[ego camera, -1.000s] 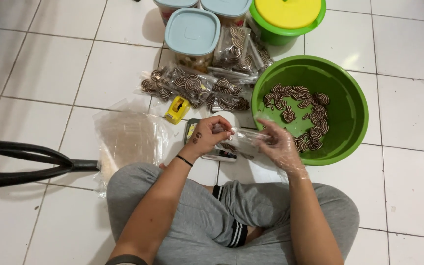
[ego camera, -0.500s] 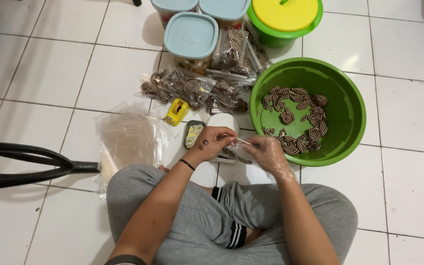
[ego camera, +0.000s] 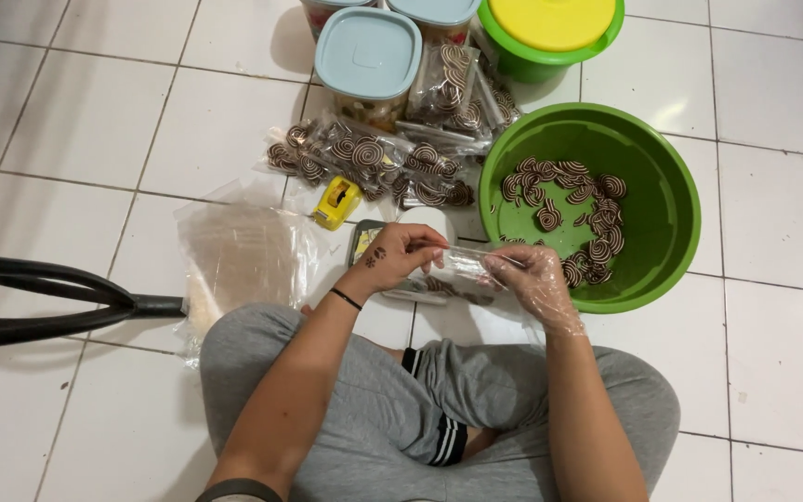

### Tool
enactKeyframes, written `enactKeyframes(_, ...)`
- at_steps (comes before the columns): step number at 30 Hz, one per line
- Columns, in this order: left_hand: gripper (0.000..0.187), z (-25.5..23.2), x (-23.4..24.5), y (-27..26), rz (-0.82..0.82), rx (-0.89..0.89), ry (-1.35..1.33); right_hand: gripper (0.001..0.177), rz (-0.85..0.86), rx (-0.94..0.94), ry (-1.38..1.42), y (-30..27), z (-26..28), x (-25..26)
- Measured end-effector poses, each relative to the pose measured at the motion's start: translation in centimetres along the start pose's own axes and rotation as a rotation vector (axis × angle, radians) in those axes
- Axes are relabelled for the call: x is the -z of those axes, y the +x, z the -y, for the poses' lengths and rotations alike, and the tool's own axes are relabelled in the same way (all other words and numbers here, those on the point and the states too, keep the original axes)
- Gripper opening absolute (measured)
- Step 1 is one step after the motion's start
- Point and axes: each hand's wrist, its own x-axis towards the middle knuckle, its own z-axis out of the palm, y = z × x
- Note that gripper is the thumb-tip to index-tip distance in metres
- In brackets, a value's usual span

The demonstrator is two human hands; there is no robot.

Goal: Manually packaging cookies into small plastic bags and weighing them on a digital scale.

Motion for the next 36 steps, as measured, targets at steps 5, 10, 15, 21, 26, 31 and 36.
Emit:
enactKeyframes(5,0.018,-0.1,0.0,0.0,-0.06,-0.068,-0.002,0.013,-0.019,0.001,0.058,0.0,1.0,-0.1)
enactKeyframes(10,0.02,0.7,0.2,0.5,-0.106,-0.131,-0.037,0.016,-0.103,0.017,0.076,0.0,0.6,0.5)
enactKeyframes(15,0.027,-0.2,0.3,0.2,-0.114,-0.14,-0.094,0.018,-0.085,0.047,0.133,0.4,-2.1,1.7)
enactKeyframes(21,0.017,-0.6,0.5,0.0,-0.103,-0.158,-0.09,0.02,-0.081,0.046,0.098,0.0,-0.1,0.8)
enactKeyframes(26,0.027,-1.8,0.2,-0.3,-0.135,-0.099,0.078,0.028,-0.077,0.084,0.04,0.3,0.4,-0.5)
enactKeyframes(31,0.017,-0.2,-0.4,-0.3,-0.065,-0.057,0.206,0.02,-0.043,0.092,-0.09,0.3,-0.4,-1.0)
enactKeyframes(36,0.008,-1.0,-0.5,-0.4,-0.033,-0.066,0.29,0.026,0.003,0.177,-0.213,-0.2,-0.3,-1.2)
